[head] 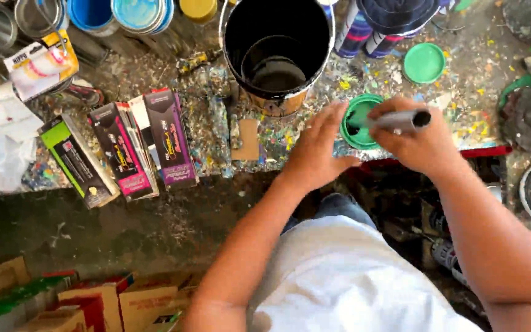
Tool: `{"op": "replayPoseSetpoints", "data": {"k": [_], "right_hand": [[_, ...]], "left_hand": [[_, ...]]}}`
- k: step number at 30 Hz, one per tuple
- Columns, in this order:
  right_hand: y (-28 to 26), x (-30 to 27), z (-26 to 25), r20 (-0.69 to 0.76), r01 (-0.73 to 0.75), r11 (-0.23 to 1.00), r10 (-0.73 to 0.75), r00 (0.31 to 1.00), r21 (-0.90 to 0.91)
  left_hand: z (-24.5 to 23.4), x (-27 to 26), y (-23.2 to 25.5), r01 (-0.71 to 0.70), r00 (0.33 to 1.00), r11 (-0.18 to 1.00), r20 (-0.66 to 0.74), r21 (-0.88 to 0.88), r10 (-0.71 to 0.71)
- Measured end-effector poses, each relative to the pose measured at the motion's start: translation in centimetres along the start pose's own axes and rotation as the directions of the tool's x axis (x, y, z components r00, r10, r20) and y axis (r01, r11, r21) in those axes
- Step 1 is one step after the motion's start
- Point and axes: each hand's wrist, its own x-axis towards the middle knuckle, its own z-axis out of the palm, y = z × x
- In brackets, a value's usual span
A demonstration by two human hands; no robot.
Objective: The person is mixing green paint in a small cup using a metal rod and pouring black paint from a large container into a bucket at a paint shop mixing station.
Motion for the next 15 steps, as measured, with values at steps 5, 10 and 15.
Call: {"op": "replayPoseSetpoints", "data": {"k": [5, 10, 15], "right_hand": [[2.6, 1.6, -1.3, 0.038, 0.083, 0.960, -0.075, 0.996, -0.267], [2.8, 2.3, 0.1, 0.012, 0.297, 0.950, -0.299, 0.954, 0.099], [2.2, 3.2, -1.7, 0.045, -0.040, 0.986, 0.033, 0.998, 0.163]], "left_hand": [[3.4, 3.5, -1.3, 0.104, 0.970, 0.982, 0.202, 0.159, -0.135], [2.7, 4.3, -1.0, 0.248, 0.936, 0.969, 0.253, 0.010, -0.243], [2.6, 3.9, -0.5, 0.273, 0.947, 0.959, 0.194, -0.078, -0.254]]}}
